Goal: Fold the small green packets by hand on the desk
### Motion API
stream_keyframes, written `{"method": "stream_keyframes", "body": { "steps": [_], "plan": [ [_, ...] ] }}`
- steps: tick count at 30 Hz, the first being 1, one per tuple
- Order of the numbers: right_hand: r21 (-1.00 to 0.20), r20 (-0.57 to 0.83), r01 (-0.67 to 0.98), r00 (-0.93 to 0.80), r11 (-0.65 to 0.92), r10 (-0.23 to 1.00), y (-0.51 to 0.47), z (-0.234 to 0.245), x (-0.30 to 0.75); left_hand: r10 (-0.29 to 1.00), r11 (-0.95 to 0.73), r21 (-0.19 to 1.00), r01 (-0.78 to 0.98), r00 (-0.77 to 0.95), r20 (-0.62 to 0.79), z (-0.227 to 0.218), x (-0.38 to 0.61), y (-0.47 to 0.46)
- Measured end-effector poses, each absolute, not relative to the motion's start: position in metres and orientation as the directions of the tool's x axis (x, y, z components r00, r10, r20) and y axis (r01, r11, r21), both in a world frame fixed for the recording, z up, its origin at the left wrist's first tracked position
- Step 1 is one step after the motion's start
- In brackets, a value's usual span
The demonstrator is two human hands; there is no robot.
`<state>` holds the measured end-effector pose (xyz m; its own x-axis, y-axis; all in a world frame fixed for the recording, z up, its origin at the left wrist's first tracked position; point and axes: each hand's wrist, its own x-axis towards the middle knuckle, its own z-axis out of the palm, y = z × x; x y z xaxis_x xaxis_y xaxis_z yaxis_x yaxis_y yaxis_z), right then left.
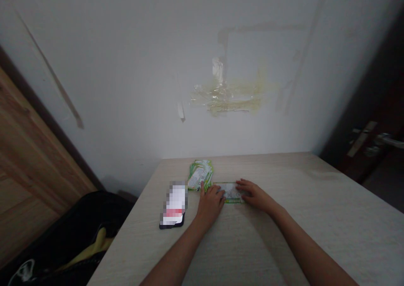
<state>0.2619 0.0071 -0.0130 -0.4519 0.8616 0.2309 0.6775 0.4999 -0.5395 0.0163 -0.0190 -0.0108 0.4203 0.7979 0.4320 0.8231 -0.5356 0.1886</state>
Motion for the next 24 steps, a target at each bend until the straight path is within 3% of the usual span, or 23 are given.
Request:
{"method": "stream_keyframes", "body": {
  "steps": [10, 16, 24],
  "plan": [
    [-0.629, 0.158, 0.615, -0.498, 0.476, 0.853, -0.001, 0.001, 0.271, 0.788, -0.575, 0.235, 0.783, 0.454, 0.415, -0.014, 0.011, -0.018],
    [-0.680, 0.200, 0.570, -0.461, 0.461, 0.865, 0.004, -0.009, 0.273, 0.793, -0.561, 0.212, 0.800, 0.446, 0.415, -0.018, 0.011, -0.017],
    [-0.664, 0.221, 0.587, -0.437, 0.463, 0.872, 0.005, -0.009, 0.268, 0.802, -0.560, 0.231, 0.796, 0.451, 0.390, -0.010, 0.011, -0.022]
  ]
}}
